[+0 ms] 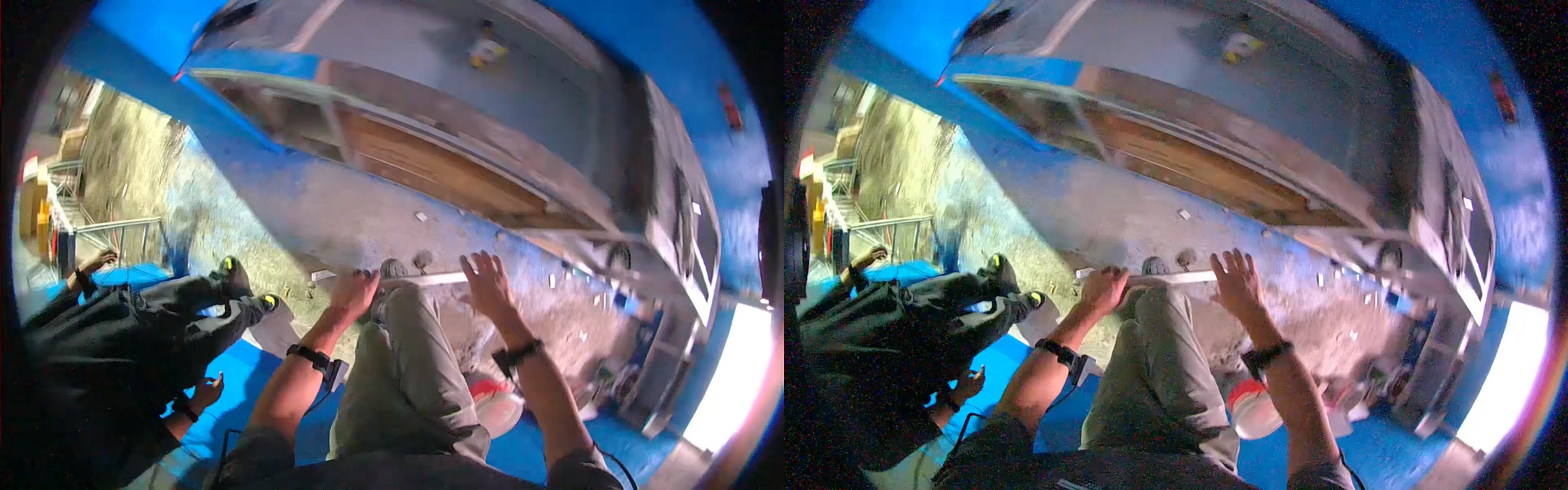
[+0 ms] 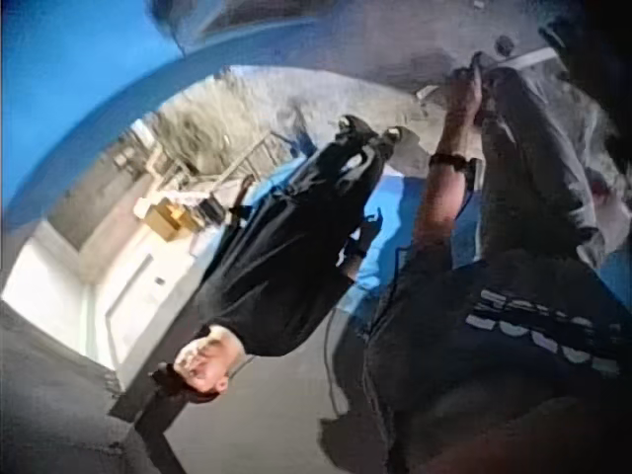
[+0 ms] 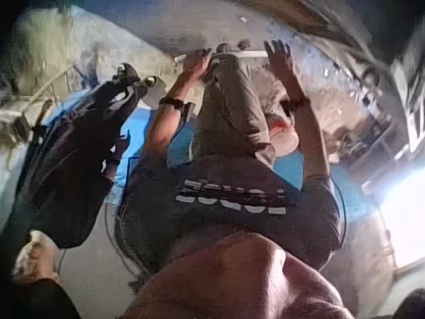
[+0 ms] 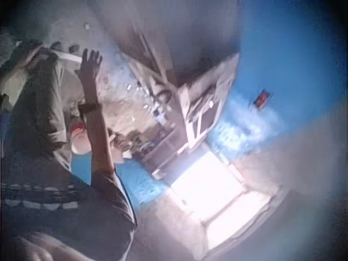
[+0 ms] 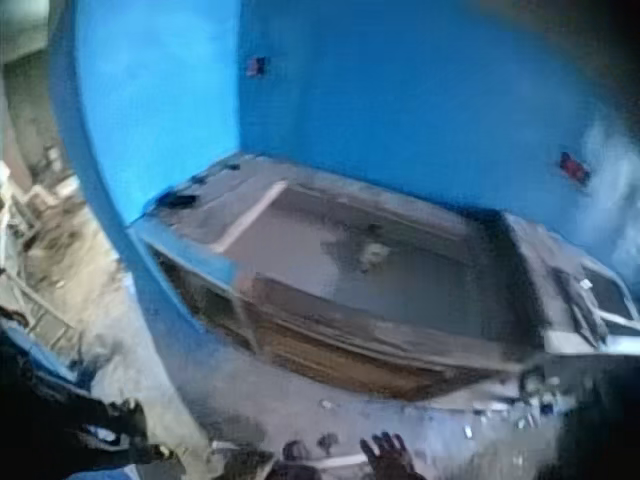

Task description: Measure and prepare a surface for tiling by using a trowel, measuring tape, and marking tiles.

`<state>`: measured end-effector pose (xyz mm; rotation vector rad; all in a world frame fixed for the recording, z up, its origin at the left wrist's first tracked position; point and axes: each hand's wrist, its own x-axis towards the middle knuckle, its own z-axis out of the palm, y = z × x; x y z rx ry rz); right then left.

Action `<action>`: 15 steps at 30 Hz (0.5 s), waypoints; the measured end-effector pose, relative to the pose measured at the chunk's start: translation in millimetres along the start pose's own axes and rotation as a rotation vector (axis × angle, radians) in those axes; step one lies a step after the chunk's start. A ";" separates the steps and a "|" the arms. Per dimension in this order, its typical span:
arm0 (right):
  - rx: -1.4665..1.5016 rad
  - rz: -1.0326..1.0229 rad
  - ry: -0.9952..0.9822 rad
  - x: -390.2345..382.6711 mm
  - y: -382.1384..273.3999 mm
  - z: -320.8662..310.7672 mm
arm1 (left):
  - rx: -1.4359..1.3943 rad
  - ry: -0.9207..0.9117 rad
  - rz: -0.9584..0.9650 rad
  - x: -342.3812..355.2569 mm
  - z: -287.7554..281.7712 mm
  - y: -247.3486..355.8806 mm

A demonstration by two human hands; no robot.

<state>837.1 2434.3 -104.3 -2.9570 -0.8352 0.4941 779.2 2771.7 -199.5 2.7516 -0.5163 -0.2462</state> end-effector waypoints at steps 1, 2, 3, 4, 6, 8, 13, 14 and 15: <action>0.046 0.020 -0.185 -16.6 22.5 16.8 | 0.021 0.012 0.084 12.5 -9.7 24.9; 0.058 0.066 -0.175 -37.9 37.2 25.4 | -0.009 -0.026 0.122 21.9 -16.6 45.6; 0.101 0.113 -0.331 -42.9 41.5 31.6 | 0.014 -0.038 0.166 31.7 -23.0 48.2; 0.151 0.140 -0.491 -53.5 41.0 46.5 | 0.048 -0.119 0.201 31.7 -18.9 52.2; 0.178 0.171 -0.357 -101.3 68.5 72.3 | 0.076 -0.196 0.273 59.1 -10.0 87.4; 0.259 0.271 -0.228 -135.0 84.3 84.5 | 0.030 -0.347 0.211 81.8 -4.1 114.1; -0.058 0.351 0.411 -327.2 108.9 181.1 | 0.141 -0.663 0.301 104.1 58.8 270.5; 0.223 0.543 0.173 -345.6 96.3 181.0 | 0.150 -0.641 0.273 98.5 67.4 281.3; 0.503 0.702 -0.046 -345.6 104.5 168.2 | 0.168 -0.591 0.244 112.7 71.0 288.3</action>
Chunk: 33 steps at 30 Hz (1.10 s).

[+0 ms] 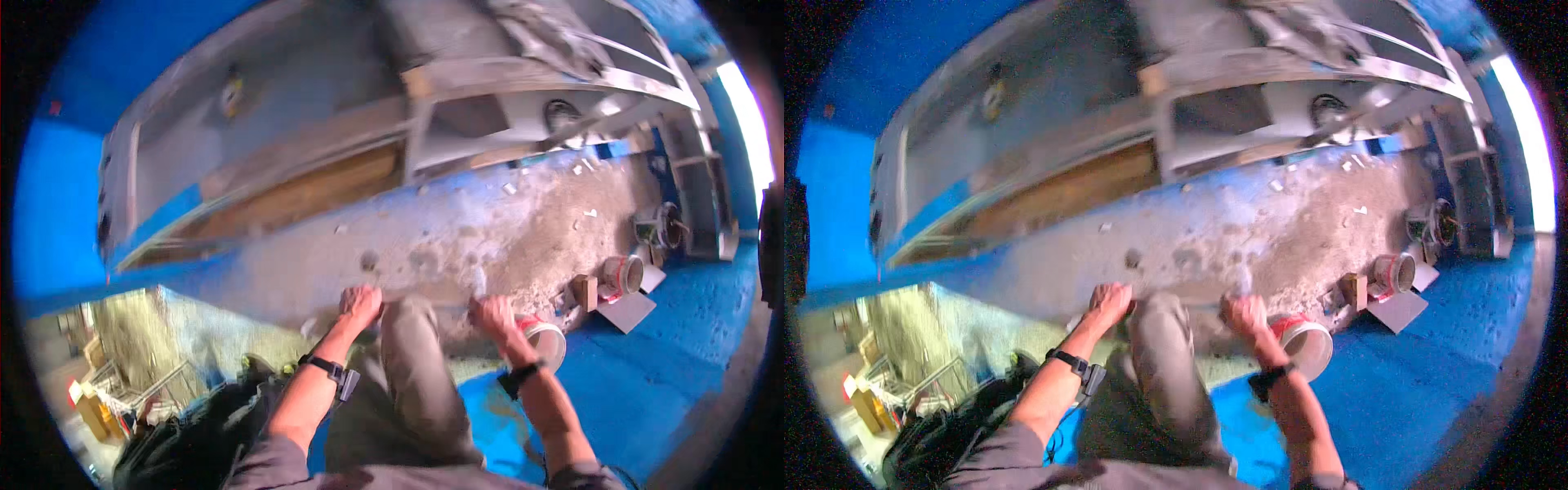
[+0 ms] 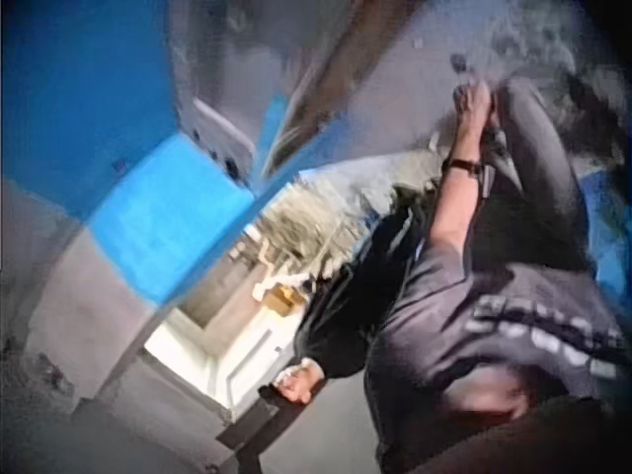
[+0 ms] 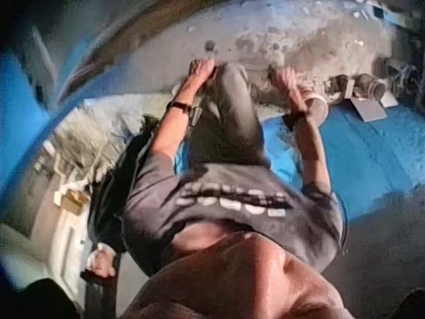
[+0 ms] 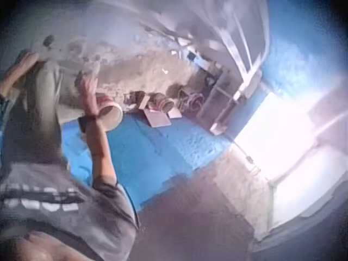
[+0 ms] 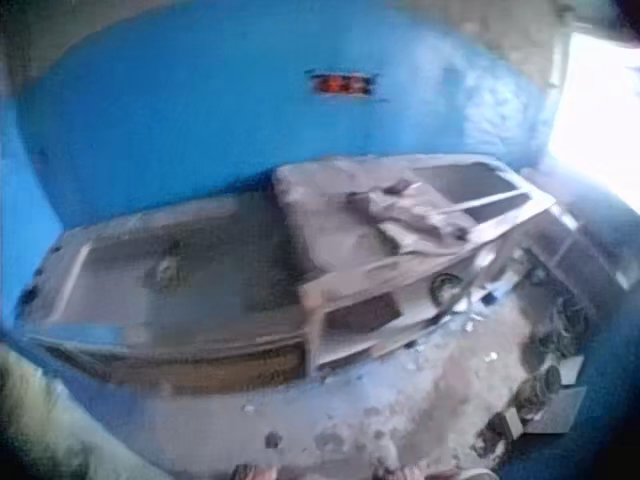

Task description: Measure and prepare a surface for tiling by using a trowel, measuring tape, and marking tiles.

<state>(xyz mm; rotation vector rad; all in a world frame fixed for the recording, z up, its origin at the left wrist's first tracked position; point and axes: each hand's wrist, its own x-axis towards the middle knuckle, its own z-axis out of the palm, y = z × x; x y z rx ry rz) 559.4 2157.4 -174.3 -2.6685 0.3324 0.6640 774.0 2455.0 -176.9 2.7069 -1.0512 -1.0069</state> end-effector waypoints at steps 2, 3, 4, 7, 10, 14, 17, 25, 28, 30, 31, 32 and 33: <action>0.052 0.093 0.042 -11.1 35.9 -39.3 | 0.106 -0.073 0.161 19.9 -17.3 54.0; 0.072 0.177 0.061 -39.1 50.3 -51.2 | 0.144 -0.144 0.179 35.1 -25.3 96.9; 0.069 0.224 0.190 -51.7 89.4 -50.7 | 0.191 -0.142 0.200 88.2 -40.3 141.8; 0.123 0.293 0.335 -62.2 205.0 -68.4 | 0.211 -0.087 0.332 166.8 -49.6 247.7; 0.108 0.361 0.425 -63.5 299.7 -90.8 | 0.279 -0.124 0.352 250.1 -67.9 351.4; 0.167 0.451 0.394 -52.6 420.6 -121.2 | 0.483 -0.070 0.524 367.1 -80.7 457.9; 0.232 0.602 0.495 -46.4 484.2 -158.7 | 0.519 -0.059 0.632 451.1 -119.2 544.7; 0.337 0.824 0.625 -96.4 526.6 -151.6 | 0.619 -0.053 0.768 471.1 -115.6 632.5; 0.582 1.136 0.304 -156.7 489.3 -139.7 | 0.529 -0.290 0.505 433.3 -125.0 675.9; 0.598 1.124 0.457 -163.0 534.6 -147.2 | 0.452 -0.203 0.440 474.5 -131.2 757.1; 0.601 1.084 0.580 -174.4 551.3 -153.6 | 0.311 -0.152 0.391 490.3 -132.5 782.4; 0.601 1.114 0.583 -182.2 577.7 -166.5 | 0.185 -0.117 0.424 498.9 -139.9 808.3; 1.329 1.072 0.653 -181.2 608.8 -190.2 | 0.141 -0.172 0.480 523.8 -143.6 806.5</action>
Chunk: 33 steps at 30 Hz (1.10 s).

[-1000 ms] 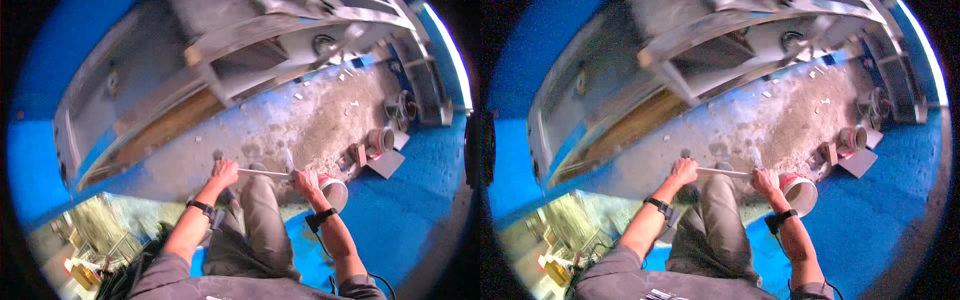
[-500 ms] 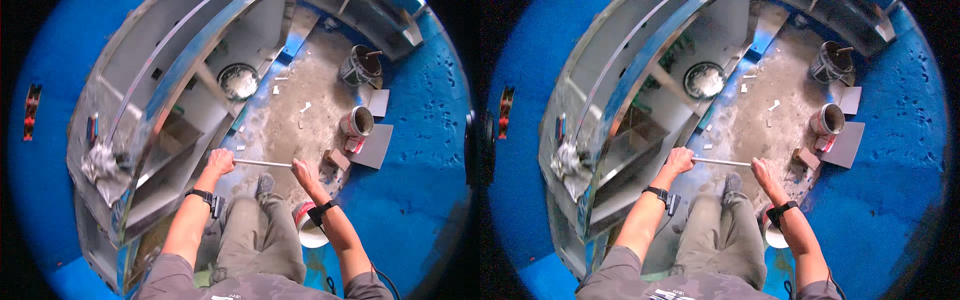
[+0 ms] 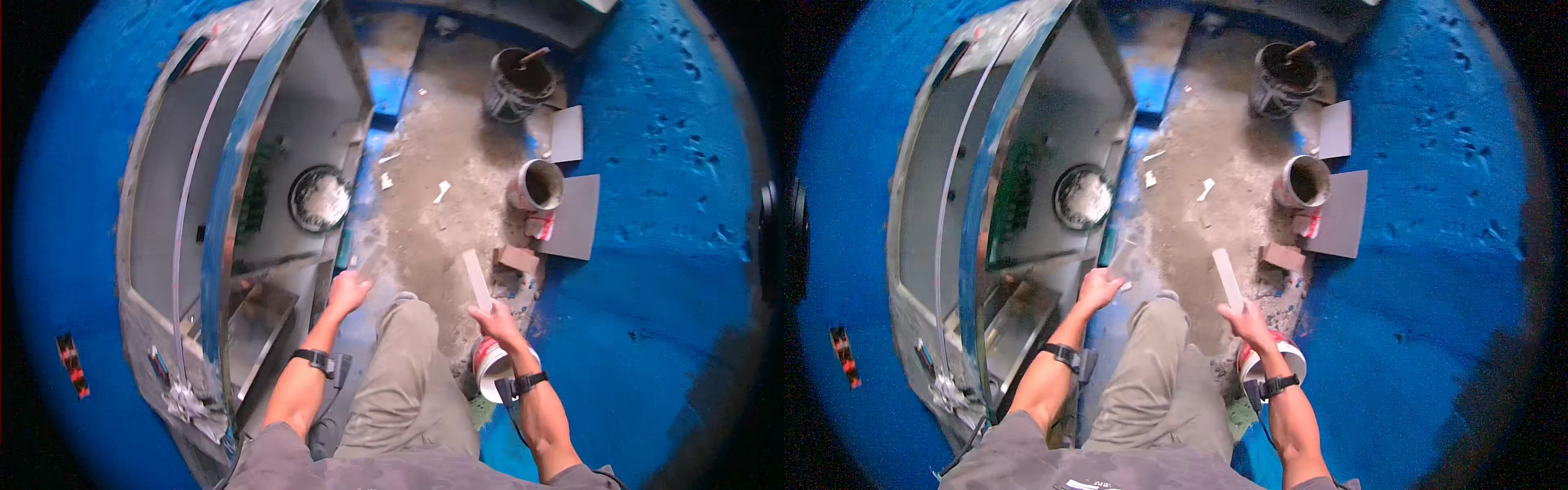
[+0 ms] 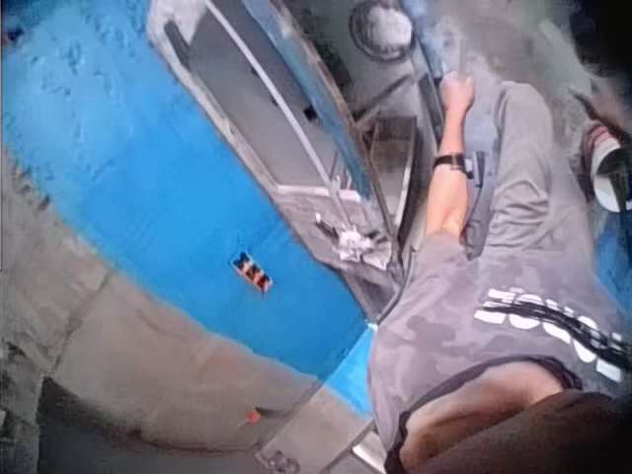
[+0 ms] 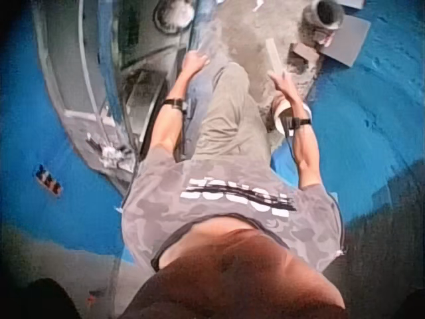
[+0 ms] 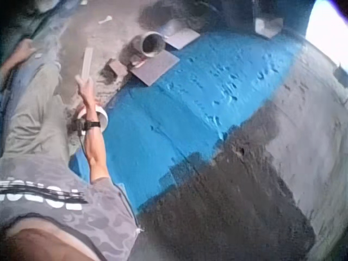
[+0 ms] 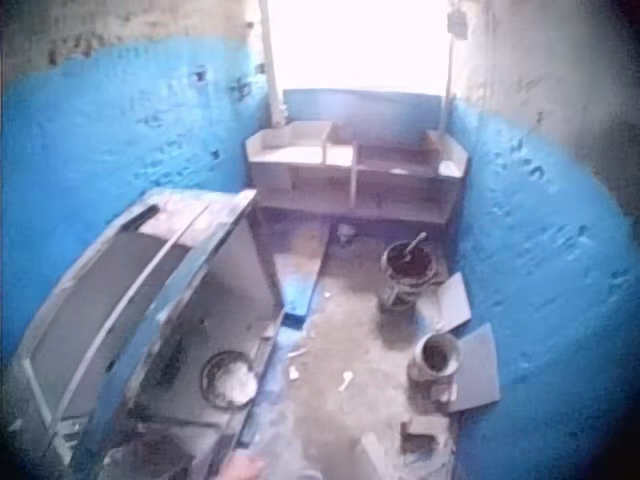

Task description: Measure and prepare a surface for tiling by using a trowel, measuring tape, and marking tiles.

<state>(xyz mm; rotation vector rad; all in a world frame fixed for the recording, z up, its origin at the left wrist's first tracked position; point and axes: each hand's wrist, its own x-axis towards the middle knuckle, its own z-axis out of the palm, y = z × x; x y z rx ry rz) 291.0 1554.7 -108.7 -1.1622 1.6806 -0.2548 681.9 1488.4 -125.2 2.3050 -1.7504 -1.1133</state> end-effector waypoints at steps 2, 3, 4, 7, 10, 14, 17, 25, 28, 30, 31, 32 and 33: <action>0.809 0.234 -0.257 25.2 -46.4 -38.9 | -0.269 -0.154 -0.070 31.4 -16.8 8.8; 1.020 0.228 -0.281 28.5 -69.4 -63.9 | -0.479 -0.278 -0.211 35.5 -33.9 35.0; 1.165 0.173 -0.314 40.0 -77.0 -81.7 | -0.534 -0.325 -0.213 44.9 -50.3 60.4; 1.279 0.110 -0.313 70.1 -160.5 -138.7 | -0.677 -0.384 -0.222 76.7 -85.2 95.5; 1.255 0.032 -0.223 129.3 -191.7 -183.5 | -0.799 -0.419 -0.204 146.3 -114.7 155.4; 1.169 0.081 -0.133 195.7 -245.3 -246.4 | -0.883 -0.383 -0.092 235.6 -159.4 238.5; 1.115 0.048 -0.031 250.3 -275.3 -293.1 | -0.919 -0.361 -0.055 298.6 -196.4 308.5; 1.084 -0.049 0.157 414.6 -393.8 -445.8 | -0.900 -0.285 -0.028 507.4 -276.4 467.3; 1.074 -0.149 0.213 503.5 -441.7 -527.0 | -0.943 -0.231 -0.036 601.4 -313.7 532.7; 1.108 -0.274 0.200 561.6 -485.5 -588.9 | -0.975 -0.218 -0.008 652.1 -341.9 577.6; 1.071 -0.291 0.236 588.4 -513.0 -618.2 | -1.003 -0.209 -0.003 668.5 -354.9 592.9; 1.093 -0.317 0.228 610.5 -545.3 -645.4 | -0.990 -0.187 0.005 687.8 -366.1 605.7; 1.031 -0.383 0.217 631.9 -573.0 -675.7 | -0.992 -0.194 0.007 706.1 -378.1 622.2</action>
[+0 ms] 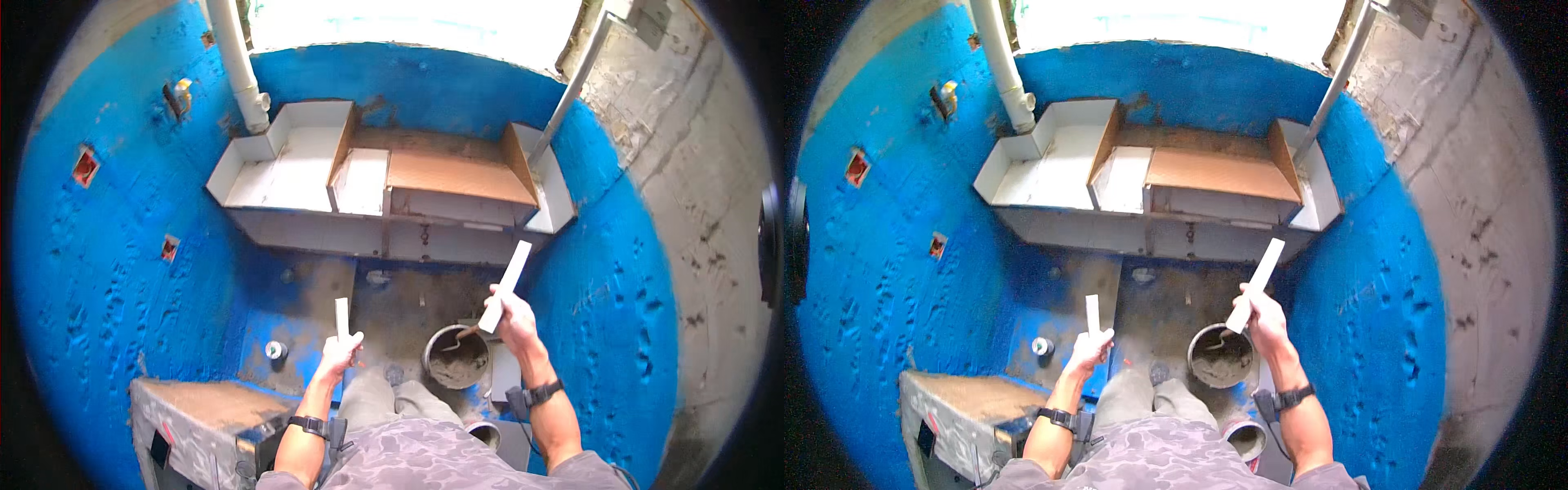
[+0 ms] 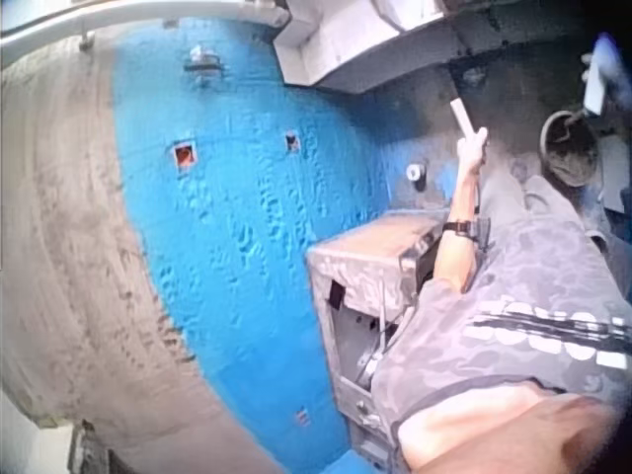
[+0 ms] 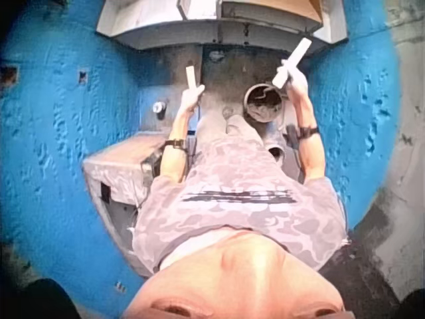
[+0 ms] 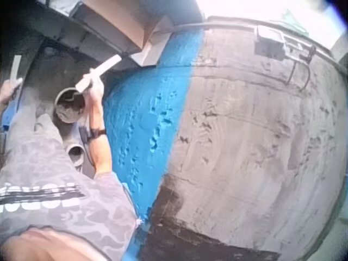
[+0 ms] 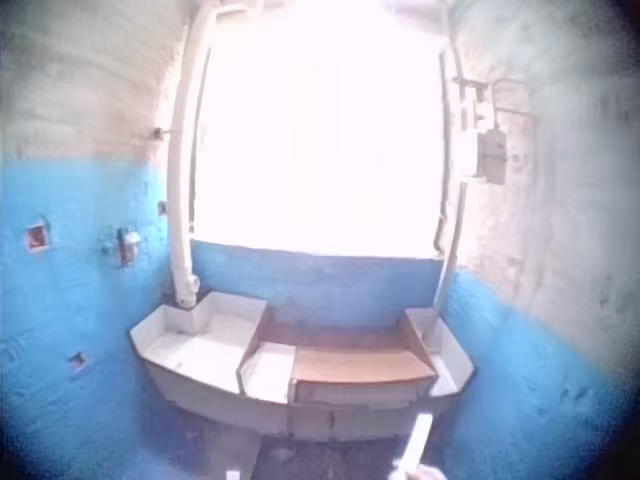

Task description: Measure and prepare a surface for tiling by using a trowel, measuring tape, and marking tiles.

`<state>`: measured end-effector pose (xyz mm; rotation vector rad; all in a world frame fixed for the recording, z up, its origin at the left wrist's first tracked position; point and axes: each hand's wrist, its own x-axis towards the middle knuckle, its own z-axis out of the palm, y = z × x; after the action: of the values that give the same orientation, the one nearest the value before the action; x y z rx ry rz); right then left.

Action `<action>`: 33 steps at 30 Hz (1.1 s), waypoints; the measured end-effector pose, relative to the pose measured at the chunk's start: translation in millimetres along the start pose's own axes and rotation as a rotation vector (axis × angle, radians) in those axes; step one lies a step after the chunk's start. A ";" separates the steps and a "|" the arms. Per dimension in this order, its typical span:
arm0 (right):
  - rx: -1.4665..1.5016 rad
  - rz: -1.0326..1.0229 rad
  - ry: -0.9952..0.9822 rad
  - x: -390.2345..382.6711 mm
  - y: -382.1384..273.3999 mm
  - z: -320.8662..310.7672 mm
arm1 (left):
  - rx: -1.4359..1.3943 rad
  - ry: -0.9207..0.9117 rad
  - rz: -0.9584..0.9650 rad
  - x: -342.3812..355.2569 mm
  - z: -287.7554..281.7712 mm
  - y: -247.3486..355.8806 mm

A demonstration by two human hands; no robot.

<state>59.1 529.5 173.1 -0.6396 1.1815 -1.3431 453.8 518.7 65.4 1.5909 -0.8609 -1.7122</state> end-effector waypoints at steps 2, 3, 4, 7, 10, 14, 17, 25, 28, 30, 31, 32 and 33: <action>-0.028 0.043 0.014 71.8 -50.0 19.5 | 0.054 -0.046 0.046 36.0 10.3 45.8; -0.073 0.034 0.002 111.5 -67.4 27.1 | 0.058 -0.036 0.038 53.4 15.6 63.5; -0.117 0.021 -0.010 149.4 -85.1 33.5 | 0.058 -0.038 0.042 74.6 19.8 78.1; -0.372 -0.110 0.031 277.0 -113.1 34.1 | 0.105 -0.066 0.048 144.4 25.0 110.4; -0.452 -0.115 0.017 395.6 -124.2 25.2 | 0.160 -0.063 0.007 207.9 33.3 141.9; -0.496 -0.096 0.029 524.3 -137.1 11.5 | 0.216 -0.060 -0.046 260.4 57.2 185.6; -0.726 -0.076 0.004 619.0 -136.6 9.7 | 0.257 -0.041 -0.093 279.3 72.3 213.1; -0.969 0.128 0.001 867.9 -56.8 -49.5 | 0.306 0.216 -0.355 328.9 132.6 200.5; -0.930 0.200 -0.014 901.8 -24.2 -39.9 | 0.186 0.310 -0.493 325.6 164.0 212.3; -0.984 0.283 -0.076 927.4 -13.8 -52.7 | 0.265 0.314 -0.533 331.6 184.4 216.1; -0.970 0.201 -0.061 932.4 -5.1 -59.8 | 0.238 0.325 -0.515 336.2 197.7 227.4; -0.953 0.116 -0.043 937.3 1.1 -67.2 | 0.236 0.331 -0.531 340.7 208.1 229.9; -0.955 0.129 -0.050 942.7 4.4 -75.5 | 0.200 0.347 -0.491 345.6 217.2 230.1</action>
<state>-170.5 -341.7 -114.4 -1.2238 1.7786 -0.5823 219.9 112.7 64.0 2.2983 -0.5038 -1.6176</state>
